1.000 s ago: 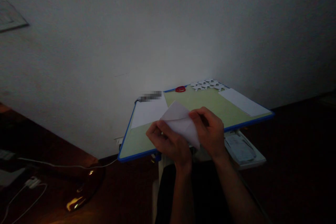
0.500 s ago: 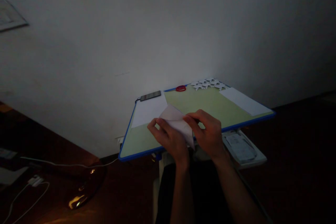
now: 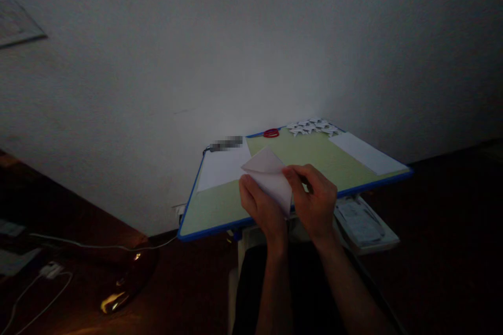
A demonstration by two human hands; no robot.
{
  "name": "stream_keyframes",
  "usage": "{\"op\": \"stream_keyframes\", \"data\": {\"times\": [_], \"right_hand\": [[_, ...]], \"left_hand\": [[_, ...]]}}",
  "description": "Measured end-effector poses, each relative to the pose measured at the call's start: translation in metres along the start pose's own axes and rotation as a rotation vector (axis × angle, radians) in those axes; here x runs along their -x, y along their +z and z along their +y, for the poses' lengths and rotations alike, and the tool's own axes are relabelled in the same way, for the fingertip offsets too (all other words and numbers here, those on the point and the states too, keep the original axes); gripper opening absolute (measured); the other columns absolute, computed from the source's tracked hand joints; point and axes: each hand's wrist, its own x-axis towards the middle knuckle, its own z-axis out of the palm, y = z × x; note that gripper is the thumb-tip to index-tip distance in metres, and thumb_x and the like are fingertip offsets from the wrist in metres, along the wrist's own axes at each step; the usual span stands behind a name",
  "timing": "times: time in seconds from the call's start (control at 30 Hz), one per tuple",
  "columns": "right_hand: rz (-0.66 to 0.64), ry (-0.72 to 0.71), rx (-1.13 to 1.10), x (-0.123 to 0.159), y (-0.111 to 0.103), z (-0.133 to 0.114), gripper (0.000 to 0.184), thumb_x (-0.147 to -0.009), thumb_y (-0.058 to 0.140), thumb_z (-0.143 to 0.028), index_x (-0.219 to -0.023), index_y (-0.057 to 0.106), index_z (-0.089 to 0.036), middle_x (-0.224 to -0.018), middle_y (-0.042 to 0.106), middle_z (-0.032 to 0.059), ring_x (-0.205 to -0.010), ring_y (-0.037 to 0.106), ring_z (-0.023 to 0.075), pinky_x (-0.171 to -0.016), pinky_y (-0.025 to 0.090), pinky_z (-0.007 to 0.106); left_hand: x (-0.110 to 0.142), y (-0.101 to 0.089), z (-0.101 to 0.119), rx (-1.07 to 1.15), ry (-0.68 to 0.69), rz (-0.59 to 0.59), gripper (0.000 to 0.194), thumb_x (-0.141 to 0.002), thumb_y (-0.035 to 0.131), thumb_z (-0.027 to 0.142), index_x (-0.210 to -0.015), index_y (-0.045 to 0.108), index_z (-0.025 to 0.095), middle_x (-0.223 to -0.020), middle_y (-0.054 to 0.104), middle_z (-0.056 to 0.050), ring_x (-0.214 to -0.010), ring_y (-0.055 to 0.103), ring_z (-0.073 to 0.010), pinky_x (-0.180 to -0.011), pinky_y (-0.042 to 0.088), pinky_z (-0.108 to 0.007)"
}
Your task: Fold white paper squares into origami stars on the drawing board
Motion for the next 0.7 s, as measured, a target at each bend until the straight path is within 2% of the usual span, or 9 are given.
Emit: {"op": "stream_keyframes", "data": {"times": [0.13, 0.3, 0.47, 0.7], "right_hand": [[0.098, 0.019, 0.036, -0.0011, -0.0014, 0.0029, 0.015, -0.096, 0.064, -0.027, -0.084, 0.069, -0.019, -0.073, 0.070, 0.0003, -0.065, 0.063, 0.0147, -0.062, 0.048, 0.026], [0.093, 0.034, 0.024, -0.0017, -0.0010, -0.0005, 0.015, -0.096, 0.064, -0.026, -0.084, 0.069, -0.019, -0.072, 0.068, -0.0006, -0.062, 0.061, 0.0135, -0.060, 0.047, 0.026], [0.083, 0.054, -0.001, -0.0008, 0.0019, -0.0038, 0.016, -0.096, 0.064, -0.027, -0.083, 0.069, -0.019, -0.072, 0.068, -0.0004, -0.061, 0.060, 0.0133, -0.060, 0.047, 0.025], [0.044, 0.053, -0.040, 0.0004, 0.0037, -0.0029, 0.017, -0.096, 0.064, -0.028, -0.083, 0.069, -0.019, -0.072, 0.069, 0.0003, -0.063, 0.061, 0.0136, -0.061, 0.048, 0.025]], "left_hand": [[0.0098, 0.0048, 0.0029, -0.079, 0.067, 0.029, 0.042, -0.102, 0.042, 0.046, -0.071, 0.045, 0.019, -0.067, 0.044, 0.005, -0.062, 0.040, -0.0112, -0.056, 0.033, -0.024], [0.0085, 0.0015, 0.0042, -0.165, 0.148, 0.031, 0.040, -0.102, 0.044, 0.047, -0.073, 0.048, 0.019, -0.065, 0.047, 0.004, -0.060, 0.044, -0.0113, -0.055, 0.034, -0.023], [0.0051, -0.0012, 0.0020, -0.080, 0.115, -0.009, 0.033, -0.100, 0.047, 0.049, -0.089, 0.052, 0.019, -0.076, 0.056, 0.001, -0.067, 0.054, -0.0125, -0.060, 0.043, -0.022], [0.0031, -0.0033, 0.0079, -0.088, 0.097, 0.002, 0.034, -0.099, 0.048, 0.053, -0.094, 0.052, 0.020, -0.080, 0.056, 0.001, -0.070, 0.056, -0.0130, -0.061, 0.044, -0.022]]}}
